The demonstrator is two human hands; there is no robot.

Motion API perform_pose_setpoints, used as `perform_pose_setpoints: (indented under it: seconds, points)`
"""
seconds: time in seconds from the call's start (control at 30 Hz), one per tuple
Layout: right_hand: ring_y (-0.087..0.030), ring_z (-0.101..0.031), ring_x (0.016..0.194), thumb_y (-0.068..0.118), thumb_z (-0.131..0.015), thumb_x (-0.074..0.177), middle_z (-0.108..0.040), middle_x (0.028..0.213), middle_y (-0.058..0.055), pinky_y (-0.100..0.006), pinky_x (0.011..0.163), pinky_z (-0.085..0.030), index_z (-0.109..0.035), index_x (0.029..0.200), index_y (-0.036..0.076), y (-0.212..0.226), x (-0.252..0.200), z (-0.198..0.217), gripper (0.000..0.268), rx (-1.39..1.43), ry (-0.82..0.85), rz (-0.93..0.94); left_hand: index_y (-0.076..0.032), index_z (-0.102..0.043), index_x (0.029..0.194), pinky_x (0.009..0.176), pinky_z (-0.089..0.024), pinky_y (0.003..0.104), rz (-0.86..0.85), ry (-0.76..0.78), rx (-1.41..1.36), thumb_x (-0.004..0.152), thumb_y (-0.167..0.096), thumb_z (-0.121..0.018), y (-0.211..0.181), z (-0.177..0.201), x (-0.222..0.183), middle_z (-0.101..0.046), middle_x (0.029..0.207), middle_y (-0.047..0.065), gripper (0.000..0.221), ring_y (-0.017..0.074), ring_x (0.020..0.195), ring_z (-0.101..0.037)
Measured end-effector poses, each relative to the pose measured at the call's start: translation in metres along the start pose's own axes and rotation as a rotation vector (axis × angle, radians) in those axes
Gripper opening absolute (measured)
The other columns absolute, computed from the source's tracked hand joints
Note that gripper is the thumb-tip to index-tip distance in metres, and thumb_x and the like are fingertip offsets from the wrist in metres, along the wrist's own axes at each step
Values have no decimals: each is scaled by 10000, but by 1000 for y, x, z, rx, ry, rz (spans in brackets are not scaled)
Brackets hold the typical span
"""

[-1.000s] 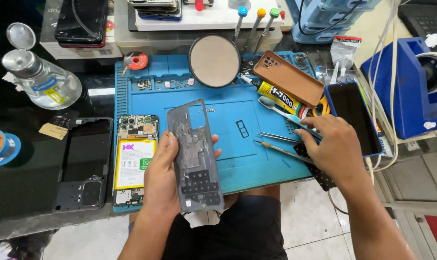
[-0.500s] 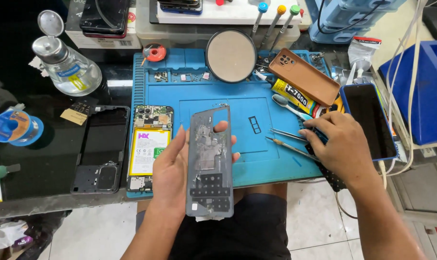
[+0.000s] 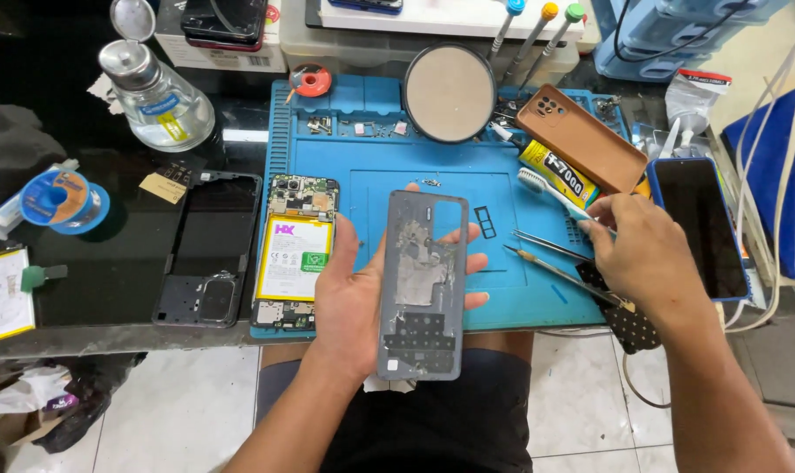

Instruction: Cleaning adhesive residue and dirt from a mobile phone back panel using a scraper, toothbrush, and cloth.

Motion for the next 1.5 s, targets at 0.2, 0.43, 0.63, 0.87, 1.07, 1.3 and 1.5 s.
perform_pose_setpoints:
  seconds: [0.2,0.43,0.63,0.87,1.07,1.3,1.5]
  points:
    - [-351,-661,1076,95,-659,1062,-700,1191,-184,-508,891,-443,-652,1277,-20,6,-22,12,244,153,-426,432,-306,-393,1629,1038,-401,751,65,8,-141,984,-710,-476,2,6,-2,-401,1552,361,766,538,1270,-541]
    - [-188,-649,735,90,-697,971,-624,1043,-71,-346,597,-507,-725,1198,209,86,-109,48,258,199,-427,1012,-382,-417,1631,842,-535,730,135,-123,-21,915,-886,-339,10,18,2,-571,1347,289,879,497,1225,-583]
    - [-254,-656,790,2,-764,990,-655,1058,-88,-399,659,-512,-791,1197,195,68,-117,52,284,99,-551,840,-325,-410,1655,746,-545,711,214,-111,-81,877,-904,-357,21,14,-17,-538,1379,402,971,584,1057,-634]
    - [-261,-632,788,64,-788,982,-665,1043,-79,-429,719,-525,-798,1165,252,56,-138,42,262,5,-575,810,-437,-41,1795,814,-578,619,413,13,-8,899,-872,-292,30,-3,-38,-579,1259,390,1027,530,977,-686]
    - [-168,-499,674,176,-756,953,-631,911,-73,-313,526,-386,-737,1382,140,28,-128,39,431,320,-300,338,-400,177,1723,750,-628,504,419,28,437,836,-799,-538,41,3,-39,-543,1364,264,1207,397,940,-697]
    - [-105,-538,616,222,-815,818,-558,646,46,-283,877,-627,-794,1130,77,105,-158,31,345,908,-19,642,-265,157,1641,1174,-228,326,375,-212,1409,524,-953,-465,48,-17,-29,-364,1655,129,1452,149,1558,-249]
    - [-99,-451,485,270,-827,785,-527,542,45,-272,486,-379,-558,605,136,91,-147,21,350,859,-112,423,-104,-627,1241,656,-583,401,153,-841,871,777,-641,-377,15,-29,-30,-805,1060,267,752,344,758,-764]
Point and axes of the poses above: each hand's wrist, its own x-axis towards the middle knuckle, its own z-axis out of the back of the hand, y = z × x, the point moved 4 cm from there along x, towards the middle knuckle
